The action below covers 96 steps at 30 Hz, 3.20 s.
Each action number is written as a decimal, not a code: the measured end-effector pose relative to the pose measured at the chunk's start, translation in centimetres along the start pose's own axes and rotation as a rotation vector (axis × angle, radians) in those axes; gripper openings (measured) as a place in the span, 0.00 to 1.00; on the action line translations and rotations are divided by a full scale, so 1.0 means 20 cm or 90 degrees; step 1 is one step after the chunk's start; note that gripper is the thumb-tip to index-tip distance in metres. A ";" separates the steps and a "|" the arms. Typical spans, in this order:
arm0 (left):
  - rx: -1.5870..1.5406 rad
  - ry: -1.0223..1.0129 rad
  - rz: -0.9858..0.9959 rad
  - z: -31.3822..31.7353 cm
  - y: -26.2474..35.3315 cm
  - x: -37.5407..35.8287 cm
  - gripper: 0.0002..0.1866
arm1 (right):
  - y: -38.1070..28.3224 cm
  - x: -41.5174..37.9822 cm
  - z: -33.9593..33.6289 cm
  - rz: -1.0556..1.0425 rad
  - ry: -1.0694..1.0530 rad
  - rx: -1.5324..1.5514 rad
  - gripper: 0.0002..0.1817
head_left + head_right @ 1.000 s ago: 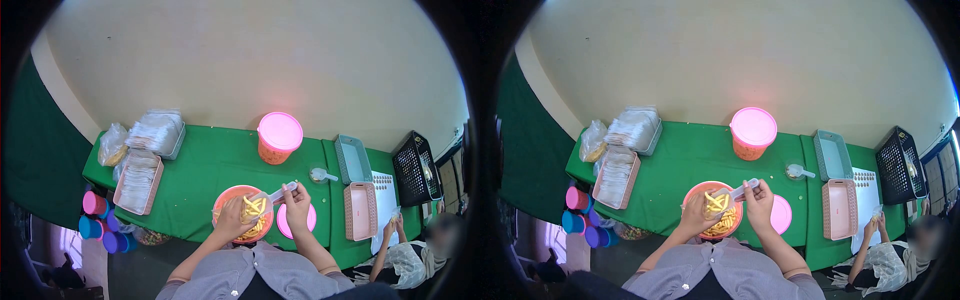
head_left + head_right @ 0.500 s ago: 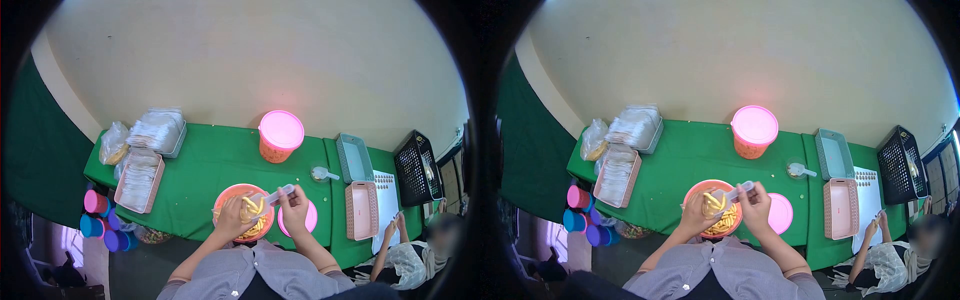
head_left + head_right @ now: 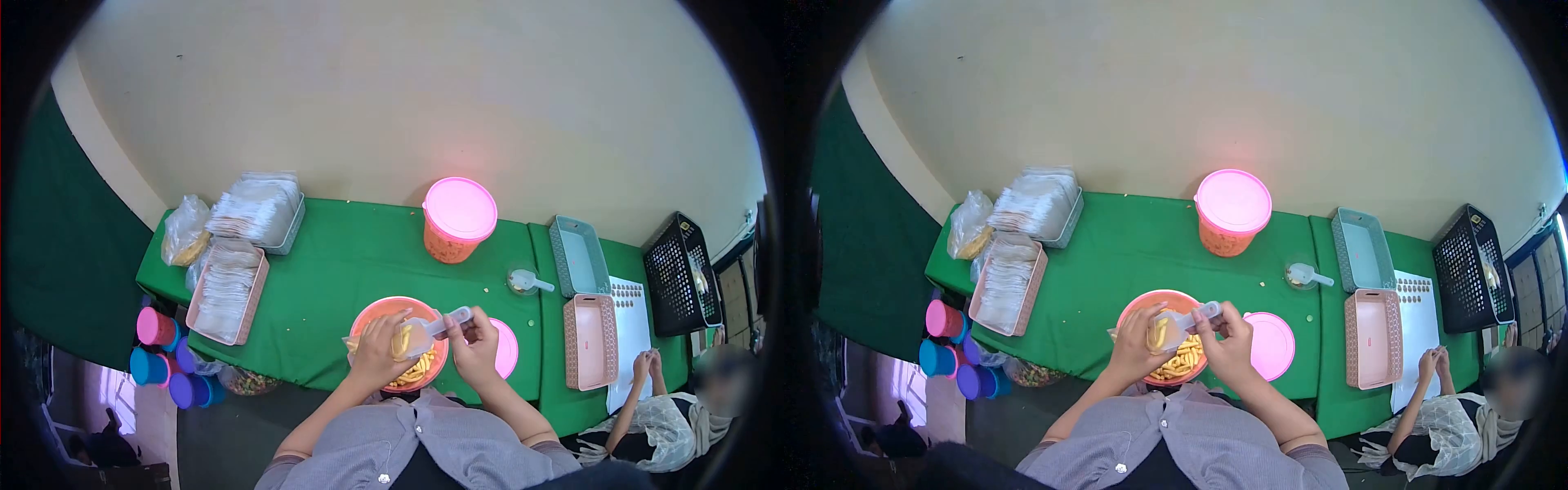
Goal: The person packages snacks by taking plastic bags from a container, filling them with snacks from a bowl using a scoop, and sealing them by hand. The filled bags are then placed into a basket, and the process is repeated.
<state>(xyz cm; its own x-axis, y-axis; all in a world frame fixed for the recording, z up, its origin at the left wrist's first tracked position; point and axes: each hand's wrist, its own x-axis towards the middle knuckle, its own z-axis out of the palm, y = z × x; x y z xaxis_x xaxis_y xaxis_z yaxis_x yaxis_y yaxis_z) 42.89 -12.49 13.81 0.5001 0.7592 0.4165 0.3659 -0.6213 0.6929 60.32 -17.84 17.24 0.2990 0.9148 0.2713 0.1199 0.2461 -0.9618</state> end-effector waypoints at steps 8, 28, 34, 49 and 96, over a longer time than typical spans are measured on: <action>-0.004 0.030 -0.014 -0.03 0.01 0.00 0.41 | 0.03 0.08 -0.06 0.202 0.116 0.298 0.08; -0.185 0.254 -0.048 0.04 -0.11 -0.06 0.45 | 0.14 0.04 -0.11 0.297 0.186 0.444 0.07; -0.419 0.185 -0.177 -0.03 -0.10 -0.03 0.35 | 0.13 0.05 -0.13 0.233 0.226 0.451 0.06; -0.656 0.244 -0.200 -0.10 -0.10 -0.03 0.34 | 0.34 0.00 -0.12 0.172 -0.118 -0.146 0.10; -0.374 0.085 -0.196 -0.15 -0.12 -0.06 0.24 | 0.17 -0.05 0.09 -0.037 0.022 -0.106 0.09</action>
<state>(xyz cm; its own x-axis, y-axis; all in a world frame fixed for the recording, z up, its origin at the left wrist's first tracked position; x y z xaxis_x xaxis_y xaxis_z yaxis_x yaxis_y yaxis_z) 39.02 -11.25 13.41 0.3268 0.9253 0.1922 -0.0297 -0.1932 0.9807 58.72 -17.32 13.68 0.3186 0.8887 0.3297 0.2926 0.2387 -0.9260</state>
